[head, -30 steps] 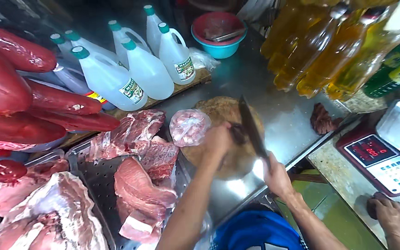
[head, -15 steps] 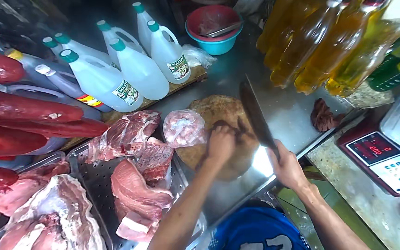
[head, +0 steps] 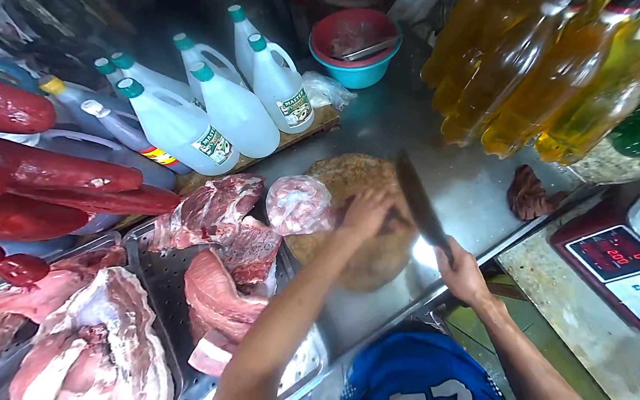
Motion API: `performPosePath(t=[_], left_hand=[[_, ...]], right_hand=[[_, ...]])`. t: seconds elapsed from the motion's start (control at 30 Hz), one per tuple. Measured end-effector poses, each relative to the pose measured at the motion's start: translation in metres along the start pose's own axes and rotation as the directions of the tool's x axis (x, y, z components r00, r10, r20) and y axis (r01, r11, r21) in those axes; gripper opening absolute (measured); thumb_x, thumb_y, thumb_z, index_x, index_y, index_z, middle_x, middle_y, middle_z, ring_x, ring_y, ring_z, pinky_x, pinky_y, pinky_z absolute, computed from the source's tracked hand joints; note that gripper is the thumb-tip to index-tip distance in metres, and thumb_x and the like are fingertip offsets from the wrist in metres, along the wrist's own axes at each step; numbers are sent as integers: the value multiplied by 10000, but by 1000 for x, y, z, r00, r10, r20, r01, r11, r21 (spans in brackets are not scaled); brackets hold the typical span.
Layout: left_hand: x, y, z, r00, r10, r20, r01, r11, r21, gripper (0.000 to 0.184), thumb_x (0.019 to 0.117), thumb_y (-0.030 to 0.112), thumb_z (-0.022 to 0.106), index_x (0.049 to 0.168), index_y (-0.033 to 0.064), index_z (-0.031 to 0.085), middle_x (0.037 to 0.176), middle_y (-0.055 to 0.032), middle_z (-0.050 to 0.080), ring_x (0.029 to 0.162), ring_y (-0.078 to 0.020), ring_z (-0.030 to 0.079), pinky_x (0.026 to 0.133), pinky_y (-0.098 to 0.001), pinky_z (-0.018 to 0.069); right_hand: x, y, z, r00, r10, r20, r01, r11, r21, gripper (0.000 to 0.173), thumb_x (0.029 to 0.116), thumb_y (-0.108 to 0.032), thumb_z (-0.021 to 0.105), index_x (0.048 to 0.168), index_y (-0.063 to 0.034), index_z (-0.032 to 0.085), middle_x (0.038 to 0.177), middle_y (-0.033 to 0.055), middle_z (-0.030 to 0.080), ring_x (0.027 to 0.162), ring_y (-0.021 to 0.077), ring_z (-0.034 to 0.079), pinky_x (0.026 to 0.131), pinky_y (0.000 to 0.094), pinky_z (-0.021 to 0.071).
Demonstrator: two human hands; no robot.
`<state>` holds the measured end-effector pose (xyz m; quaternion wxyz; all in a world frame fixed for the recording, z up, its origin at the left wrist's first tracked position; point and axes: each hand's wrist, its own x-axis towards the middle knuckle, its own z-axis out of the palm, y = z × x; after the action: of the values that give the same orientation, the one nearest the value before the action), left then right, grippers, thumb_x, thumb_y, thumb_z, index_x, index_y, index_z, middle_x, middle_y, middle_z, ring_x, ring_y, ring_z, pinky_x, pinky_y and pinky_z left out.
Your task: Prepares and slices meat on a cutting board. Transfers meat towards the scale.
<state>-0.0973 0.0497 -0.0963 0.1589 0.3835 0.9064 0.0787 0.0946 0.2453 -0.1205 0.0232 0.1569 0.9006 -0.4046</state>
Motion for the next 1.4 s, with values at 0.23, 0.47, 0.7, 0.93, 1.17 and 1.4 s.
performPosePath(t=[0.23, 0.47, 0.7, 0.93, 1.17, 1.4], left_hand=[[14, -5, -23, 942, 94, 322, -166, 964, 205, 941, 680, 114, 888, 1509, 192, 449, 1561, -187, 393, 1406, -433, 424, 1052, -580, 462], [22, 4, -16, 959, 18, 283, -63, 986, 152, 737, 834, 150, 734, 1495, 134, 408, 1397, -197, 552, 1202, -406, 617, 940, -582, 535], [37, 13, -13, 943, -18, 333, -78, 959, 272, 590, 881, 176, 719, 1437, 138, 526, 1508, -183, 433, 1328, -411, 508, 969, -576, 522], [26, 9, -37, 971, -212, 106, 218, 975, -45, 467, 966, 239, 630, 1407, 103, 557, 1484, -129, 512, 1269, -332, 591, 1025, -546, 514], [4, 5, -27, 779, -593, 205, 594, 802, 65, 629, 910, 306, 670, 1443, 17, 501, 1256, -266, 645, 1180, -451, 626, 934, -643, 513], [-24, 3, -1, 958, -275, -79, 277, 960, 23, 483, 850, 100, 718, 1322, 143, 625, 1449, -198, 513, 1344, -405, 494, 1082, -548, 457]], right_hand=[[8, 15, 5, 995, 95, 23, -96, 993, 70, 368, 1052, -310, 483, 1329, -92, 588, 751, 68, 650, 628, 195, 646, 628, 435, 559], [10, 20, 8, 995, 98, 19, -100, 989, 113, 348, 1046, -307, 490, 1305, -101, 597, 764, 55, 654, 649, 182, 653, 646, 419, 565], [11, 25, 6, 995, 88, 39, -93, 986, 137, 324, 1049, -308, 493, 1280, -107, 599, 757, 47, 639, 639, 172, 639, 638, 412, 558], [12, 29, 7, 994, 101, 51, -109, 977, 181, 309, 1050, -329, 493, 1259, -129, 601, 744, 42, 630, 617, 168, 630, 614, 417, 557], [11, 14, -5, 989, 103, 108, -115, 987, 108, 356, 1063, -340, 485, 1331, -124, 576, 750, 63, 640, 611, 199, 640, 626, 447, 566], [25, 0, -13, 980, 103, 171, -99, 995, -30, 425, 1078, -375, 467, 1448, -168, 502, 795, 79, 669, 663, 232, 670, 675, 473, 580]])
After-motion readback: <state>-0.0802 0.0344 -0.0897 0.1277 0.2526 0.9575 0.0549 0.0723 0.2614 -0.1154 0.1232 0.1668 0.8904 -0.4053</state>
